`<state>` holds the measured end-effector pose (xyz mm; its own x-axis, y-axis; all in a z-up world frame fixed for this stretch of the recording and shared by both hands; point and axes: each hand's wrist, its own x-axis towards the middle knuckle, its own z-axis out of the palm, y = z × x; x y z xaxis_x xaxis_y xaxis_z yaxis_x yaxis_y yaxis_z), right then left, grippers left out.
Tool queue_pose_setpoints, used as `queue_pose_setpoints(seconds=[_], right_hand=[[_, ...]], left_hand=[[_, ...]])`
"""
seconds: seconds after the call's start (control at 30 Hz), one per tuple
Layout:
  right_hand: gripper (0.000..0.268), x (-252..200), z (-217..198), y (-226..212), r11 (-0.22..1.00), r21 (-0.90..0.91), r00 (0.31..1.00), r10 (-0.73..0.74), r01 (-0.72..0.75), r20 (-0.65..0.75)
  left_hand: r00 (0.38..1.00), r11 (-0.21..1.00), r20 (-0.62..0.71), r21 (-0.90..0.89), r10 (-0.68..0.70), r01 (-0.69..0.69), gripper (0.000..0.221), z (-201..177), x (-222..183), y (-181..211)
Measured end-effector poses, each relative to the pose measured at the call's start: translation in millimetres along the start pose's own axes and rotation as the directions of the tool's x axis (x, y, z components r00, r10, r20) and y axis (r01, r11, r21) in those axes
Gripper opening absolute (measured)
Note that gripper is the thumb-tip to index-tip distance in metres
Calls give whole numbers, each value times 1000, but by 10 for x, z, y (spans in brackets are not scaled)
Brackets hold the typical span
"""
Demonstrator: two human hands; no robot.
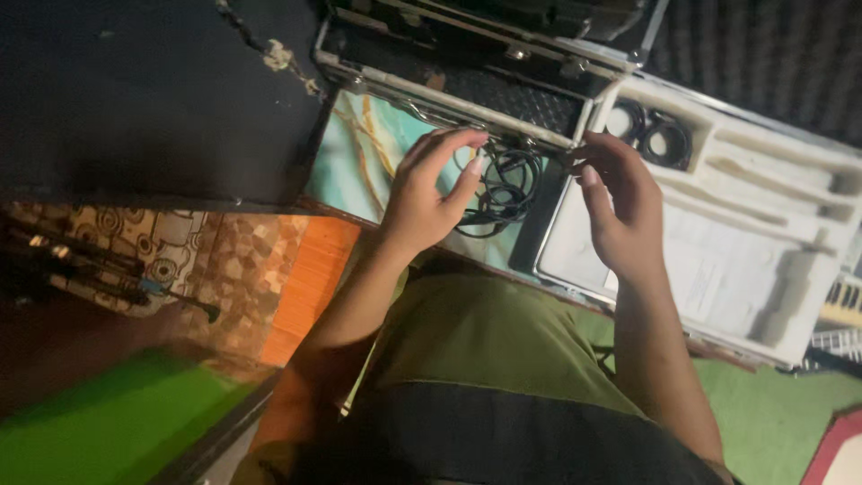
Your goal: The person picks up coiled black cables one at a time and places them into circular slots within a foam insert of an open equipment case.
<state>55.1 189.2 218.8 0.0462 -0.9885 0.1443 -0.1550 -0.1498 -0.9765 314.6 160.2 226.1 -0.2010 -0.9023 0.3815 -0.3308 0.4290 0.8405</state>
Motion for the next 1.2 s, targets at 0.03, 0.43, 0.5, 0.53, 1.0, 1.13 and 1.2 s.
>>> queue_pose_setpoints(seconds=[0.03, 0.43, 0.5, 0.53, 1.0, 1.13, 1.2], right_hand=[[32, 1, 20, 112, 998, -59, 999, 35, -35, -1], [59, -396, 556, 1816, 525, -847, 907, 393, -84, 154], [59, -440, 637, 1943, 461, -887, 918, 351, 1, 184], [53, -419, 648, 1977, 477, -879, 940, 295, 10, 171], [25, -3, 354, 808, 854, -473, 976, 190, -217, -105], [25, 53, 316, 582, 877, -451, 985, 126, -166, -118], [22, 69, 270, 526, 890, -443, 992, 70, -110, -106]], left_hand=[[995, 999, 96, 30, -29, 26, 28, 59, -6, -132], [731, 876, 626, 476, -272, -82, 32, 937, -670, -1872], [743, 890, 601, 455, -295, -15, 14, 986, -731, -2000], [754, 930, 599, 365, -271, 45, 15, 986, -710, -2038], [754, 962, 646, -113, -120, 250, 23, 346, 219, -969], [735, 918, 674, -240, -78, 317, 21, 199, 366, -712], [726, 814, 687, -416, -11, 406, 19, 152, 468, -616]])
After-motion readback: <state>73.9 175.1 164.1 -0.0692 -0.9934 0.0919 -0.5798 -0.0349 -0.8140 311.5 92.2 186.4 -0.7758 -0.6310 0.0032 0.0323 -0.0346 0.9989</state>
